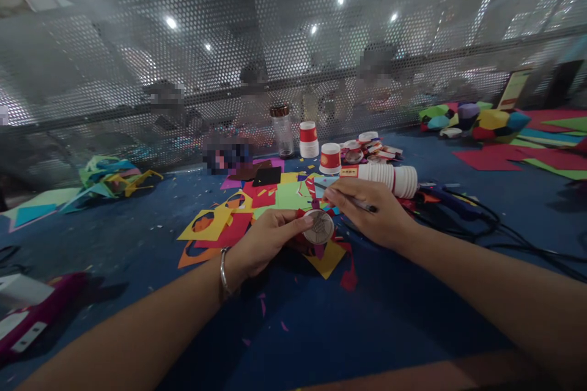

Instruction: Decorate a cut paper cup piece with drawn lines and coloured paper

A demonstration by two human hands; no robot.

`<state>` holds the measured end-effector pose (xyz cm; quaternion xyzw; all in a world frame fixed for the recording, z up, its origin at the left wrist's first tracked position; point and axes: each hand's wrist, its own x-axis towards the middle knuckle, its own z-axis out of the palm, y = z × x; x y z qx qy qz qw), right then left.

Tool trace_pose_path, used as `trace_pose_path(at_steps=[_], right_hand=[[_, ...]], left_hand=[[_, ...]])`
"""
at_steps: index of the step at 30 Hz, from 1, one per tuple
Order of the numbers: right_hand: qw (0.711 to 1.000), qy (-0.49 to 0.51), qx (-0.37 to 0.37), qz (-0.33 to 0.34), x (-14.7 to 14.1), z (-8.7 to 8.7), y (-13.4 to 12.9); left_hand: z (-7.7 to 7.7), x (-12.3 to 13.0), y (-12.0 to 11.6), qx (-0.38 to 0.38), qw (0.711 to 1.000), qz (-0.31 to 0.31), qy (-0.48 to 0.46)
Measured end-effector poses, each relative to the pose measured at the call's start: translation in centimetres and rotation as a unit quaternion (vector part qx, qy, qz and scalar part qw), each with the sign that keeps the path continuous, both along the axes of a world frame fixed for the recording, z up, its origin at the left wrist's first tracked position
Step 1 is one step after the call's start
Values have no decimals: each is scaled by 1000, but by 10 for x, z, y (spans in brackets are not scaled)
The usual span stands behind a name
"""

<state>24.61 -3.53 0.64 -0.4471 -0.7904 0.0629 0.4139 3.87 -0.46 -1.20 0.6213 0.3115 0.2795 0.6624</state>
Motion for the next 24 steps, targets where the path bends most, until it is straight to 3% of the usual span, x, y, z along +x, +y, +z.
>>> trace_pose_path(at_steps=[24], right_hand=[[1000, -10, 3, -8, 3, -1, 1]], left_hand=[[2, 0, -1, 4, 1000, 1, 0]])
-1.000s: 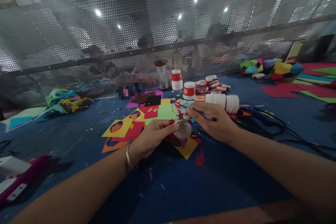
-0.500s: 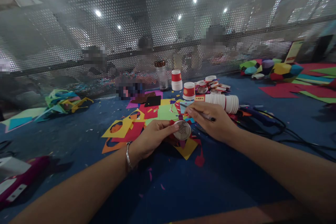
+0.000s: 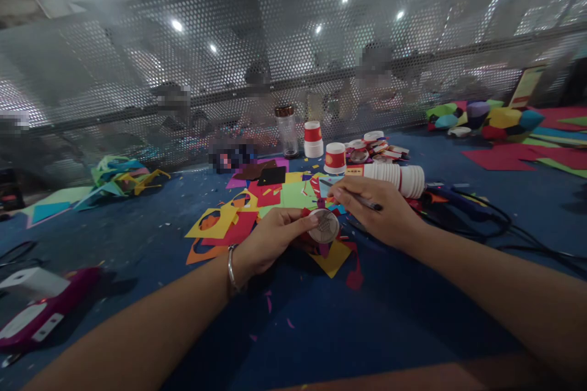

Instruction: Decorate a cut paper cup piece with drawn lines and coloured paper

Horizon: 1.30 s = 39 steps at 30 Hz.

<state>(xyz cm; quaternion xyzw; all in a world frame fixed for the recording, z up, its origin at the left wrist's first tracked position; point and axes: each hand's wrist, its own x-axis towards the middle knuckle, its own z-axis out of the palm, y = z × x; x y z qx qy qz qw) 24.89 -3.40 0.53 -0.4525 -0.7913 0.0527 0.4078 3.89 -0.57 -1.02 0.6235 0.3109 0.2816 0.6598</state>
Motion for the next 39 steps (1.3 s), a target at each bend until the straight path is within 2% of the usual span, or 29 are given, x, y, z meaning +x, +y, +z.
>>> trace_pose_path(at_steps=[29, 33, 39], right_hand=[[1000, -13, 16, 7, 0, -2, 2], [1000, -8, 17, 6, 0, -2, 2], [998, 39, 44, -3, -2, 0, -1]], left_hand=[[-1, 0, 2, -8, 1000, -1, -3], [-1, 0, 3, -11, 1000, 23, -2], [1, 3, 5, -57, 993, 104, -25]])
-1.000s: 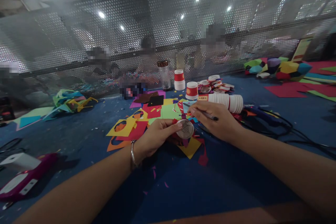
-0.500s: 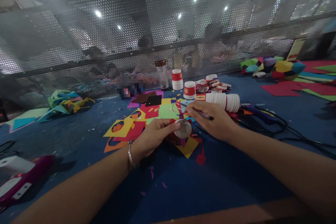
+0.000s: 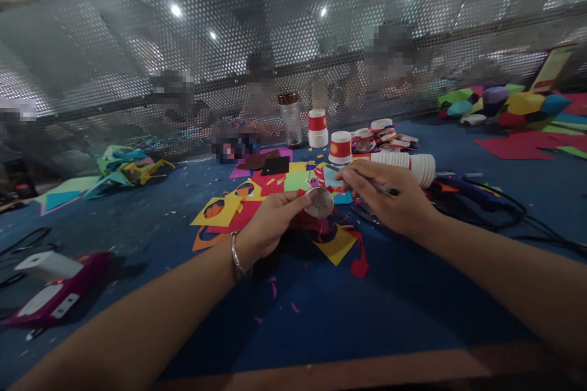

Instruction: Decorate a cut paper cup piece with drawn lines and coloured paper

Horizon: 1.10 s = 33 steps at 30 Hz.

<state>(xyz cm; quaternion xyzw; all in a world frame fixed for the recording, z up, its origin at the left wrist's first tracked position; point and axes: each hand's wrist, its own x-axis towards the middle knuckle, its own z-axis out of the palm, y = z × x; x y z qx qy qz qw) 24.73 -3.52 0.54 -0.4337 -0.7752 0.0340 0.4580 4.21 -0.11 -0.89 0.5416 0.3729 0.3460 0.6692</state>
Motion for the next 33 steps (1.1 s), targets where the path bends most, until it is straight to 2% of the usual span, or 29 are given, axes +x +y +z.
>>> trace_pose_path(at_steps=[5, 14, 23, 33], right_hand=[[999, 45, 7, 9, -2, 1, -7], [996, 18, 13, 85, -4, 4, -19], [994, 3, -6, 112, -3, 3, -19], [993, -23, -28, 113, -4, 2, -19]], left_hand=[[4, 2, 1, -31, 998, 45, -24], [7, 1, 2, -35, 997, 57, -37], [-1, -1, 5, -21, 998, 36, -57], [3, 0, 0, -14, 999, 19, -34]])
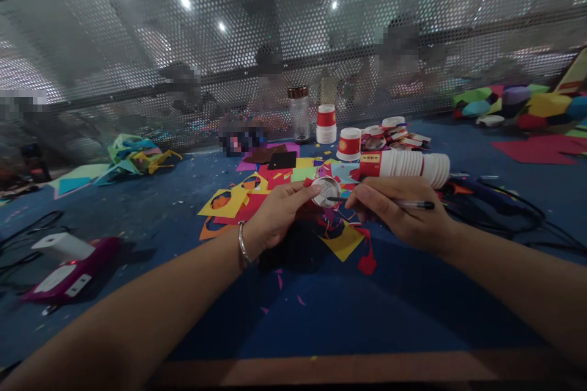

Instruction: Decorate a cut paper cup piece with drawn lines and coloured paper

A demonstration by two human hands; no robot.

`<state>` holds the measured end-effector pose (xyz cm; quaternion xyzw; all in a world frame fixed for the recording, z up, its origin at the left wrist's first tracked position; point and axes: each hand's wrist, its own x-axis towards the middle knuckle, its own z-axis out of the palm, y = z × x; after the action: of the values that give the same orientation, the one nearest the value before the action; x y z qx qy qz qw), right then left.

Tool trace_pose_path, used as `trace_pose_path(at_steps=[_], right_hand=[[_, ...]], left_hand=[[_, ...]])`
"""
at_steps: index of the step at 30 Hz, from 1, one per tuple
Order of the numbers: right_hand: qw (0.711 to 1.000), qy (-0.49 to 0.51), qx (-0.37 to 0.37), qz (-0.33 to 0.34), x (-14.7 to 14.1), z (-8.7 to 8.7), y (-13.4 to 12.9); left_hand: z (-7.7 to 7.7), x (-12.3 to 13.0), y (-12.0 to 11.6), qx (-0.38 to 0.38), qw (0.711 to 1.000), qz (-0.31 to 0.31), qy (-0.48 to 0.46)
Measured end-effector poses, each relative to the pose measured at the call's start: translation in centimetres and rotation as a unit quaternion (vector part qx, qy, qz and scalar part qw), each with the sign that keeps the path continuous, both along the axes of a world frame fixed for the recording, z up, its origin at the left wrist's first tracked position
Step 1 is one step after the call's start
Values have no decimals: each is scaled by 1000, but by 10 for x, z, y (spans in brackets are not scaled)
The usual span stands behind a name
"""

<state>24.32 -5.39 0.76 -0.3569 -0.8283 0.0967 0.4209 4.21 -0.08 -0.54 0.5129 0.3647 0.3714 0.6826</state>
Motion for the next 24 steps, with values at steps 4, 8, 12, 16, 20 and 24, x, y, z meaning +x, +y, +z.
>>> trace_pose_path(at_steps=[4, 8, 12, 16, 20, 24], right_hand=[[1000, 3, 13, 5, 0, -1, 1], [1000, -4, 3, 11, 0, 0, 1], [1000, -11, -10, 22, 0, 1, 1], [1000, -2, -3, 17, 0, 1, 0], [1000, 13, 10, 9, -1, 1, 0], [1000, 3, 6, 3, 0, 1, 1]], left_hand=[[-2, 0, 1, 5, 1000, -7, -3], [-2, -1, 2, 4, 1000, -5, -5], [1, 0, 0, 16, 1000, 12, 6], [3, 1, -1, 14, 1000, 14, 9], [1, 0, -1, 12, 1000, -5, 3], [-1, -1, -1, 17, 1000, -15, 12]])
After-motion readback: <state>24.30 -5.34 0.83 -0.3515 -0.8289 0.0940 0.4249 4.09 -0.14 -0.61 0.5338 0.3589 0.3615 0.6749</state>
